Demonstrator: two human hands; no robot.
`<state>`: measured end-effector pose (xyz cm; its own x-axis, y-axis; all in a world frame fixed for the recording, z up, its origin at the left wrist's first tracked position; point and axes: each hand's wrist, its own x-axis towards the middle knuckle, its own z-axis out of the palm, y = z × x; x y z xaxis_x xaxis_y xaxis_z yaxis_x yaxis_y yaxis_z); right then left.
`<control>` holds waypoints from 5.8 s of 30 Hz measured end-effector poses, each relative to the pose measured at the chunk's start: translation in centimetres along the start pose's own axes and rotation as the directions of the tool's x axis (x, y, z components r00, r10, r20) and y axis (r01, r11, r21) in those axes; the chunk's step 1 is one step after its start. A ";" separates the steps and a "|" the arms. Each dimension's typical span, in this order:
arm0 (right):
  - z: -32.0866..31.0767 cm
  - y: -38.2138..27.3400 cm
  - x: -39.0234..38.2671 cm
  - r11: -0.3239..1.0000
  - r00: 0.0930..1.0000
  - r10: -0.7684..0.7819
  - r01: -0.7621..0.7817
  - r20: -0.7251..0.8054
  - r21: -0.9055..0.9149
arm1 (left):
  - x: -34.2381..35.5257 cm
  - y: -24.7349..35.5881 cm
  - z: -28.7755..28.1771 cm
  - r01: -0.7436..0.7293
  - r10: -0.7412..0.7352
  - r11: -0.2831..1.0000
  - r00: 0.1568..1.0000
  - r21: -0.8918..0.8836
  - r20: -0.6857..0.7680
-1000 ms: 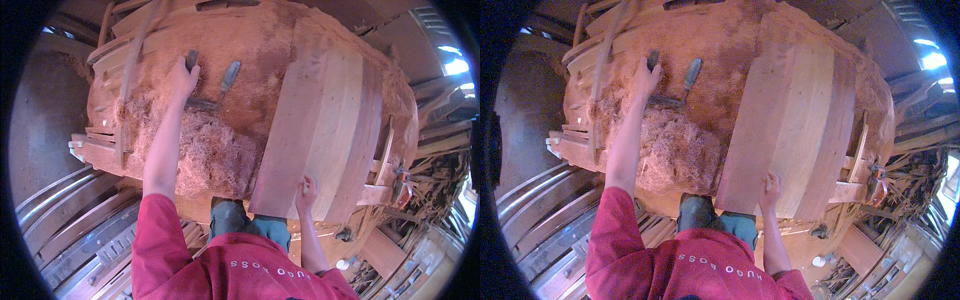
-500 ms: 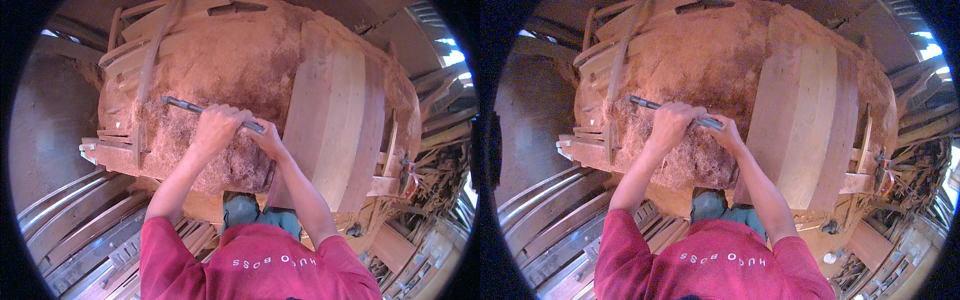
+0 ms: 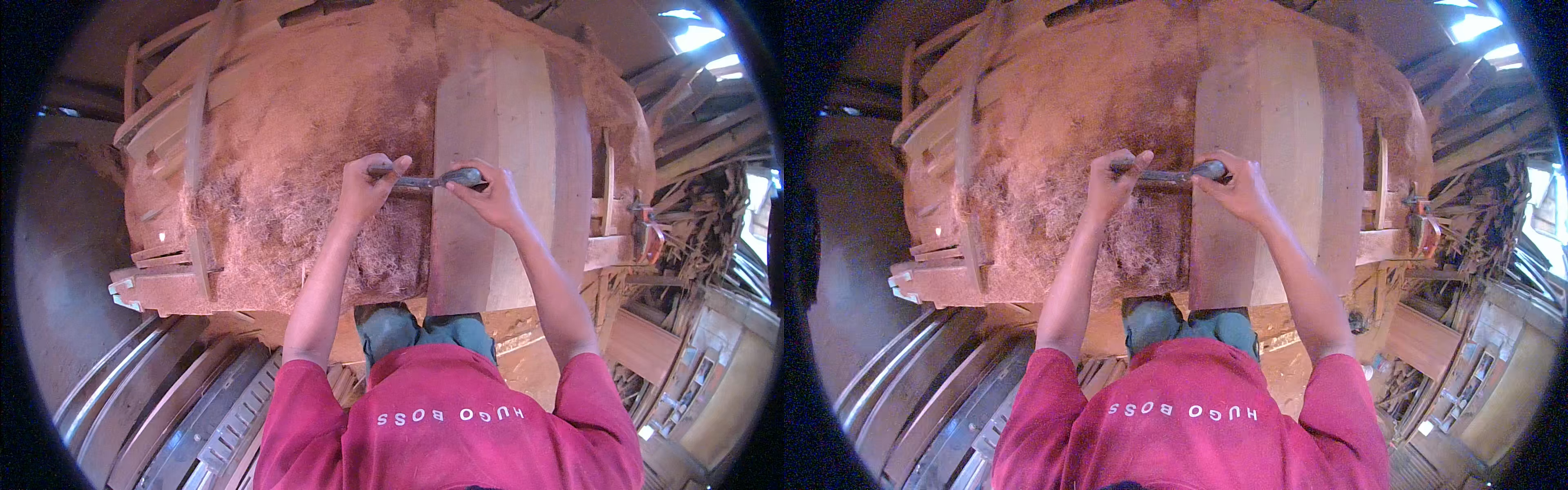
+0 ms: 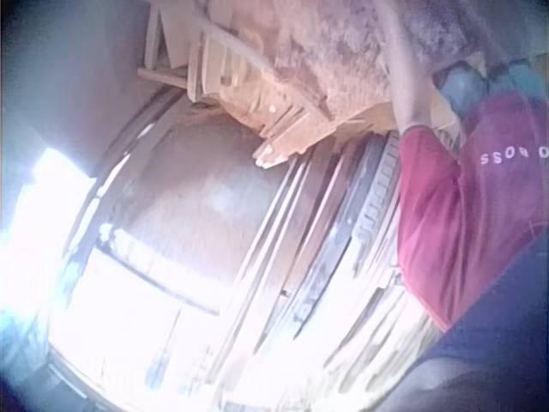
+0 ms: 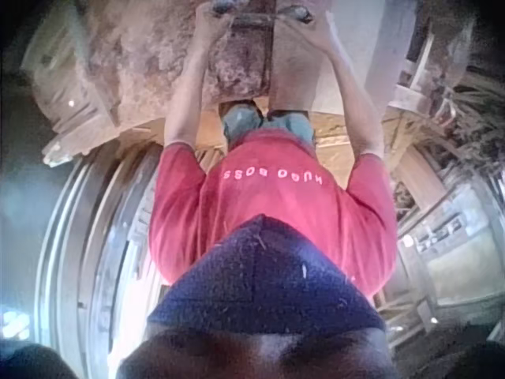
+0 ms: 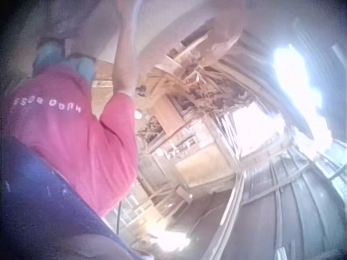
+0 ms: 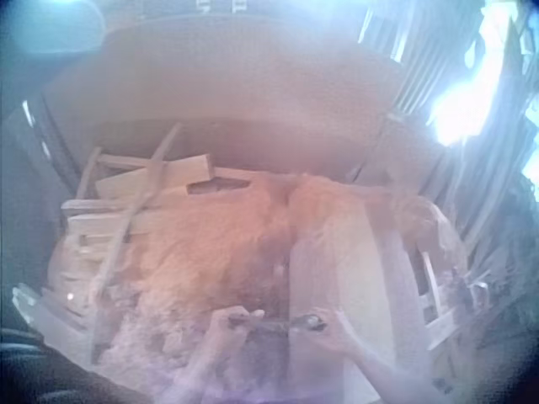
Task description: The person smooths a wooden board using an electric planer and a metal scraper, turning the board over to work on different sections.
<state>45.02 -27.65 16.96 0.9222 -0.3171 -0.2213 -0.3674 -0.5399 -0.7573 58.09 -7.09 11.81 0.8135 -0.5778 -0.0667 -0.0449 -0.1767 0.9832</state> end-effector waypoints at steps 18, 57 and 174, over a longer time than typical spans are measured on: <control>-0.4 6.8 -1.0 0.995 0.984 0.051 -0.065 -0.171 -0.079 | 2.9 -5.1 7.7 -0.064 0.068 0.995 0.996 -0.073 0.062; -1.0 3.4 -1.4 0.948 0.972 0.120 -0.173 -0.201 -0.269 | 5.5 -6.3 7.8 -0.056 0.066 0.996 0.983 -0.063 0.169; -12.1 40.0 -55.9 0.443 0.472 0.879 -0.861 -0.068 -0.251 | 3.2 -3.8 28.6 -0.126 0.035 0.974 0.905 -0.188 -0.425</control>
<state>-22.69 -41.00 6.45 0.1041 -0.6772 -0.7284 -0.9868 -0.1619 0.0094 44.25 -31.08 2.97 0.9806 -0.1904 0.0458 -0.0369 0.0501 0.9981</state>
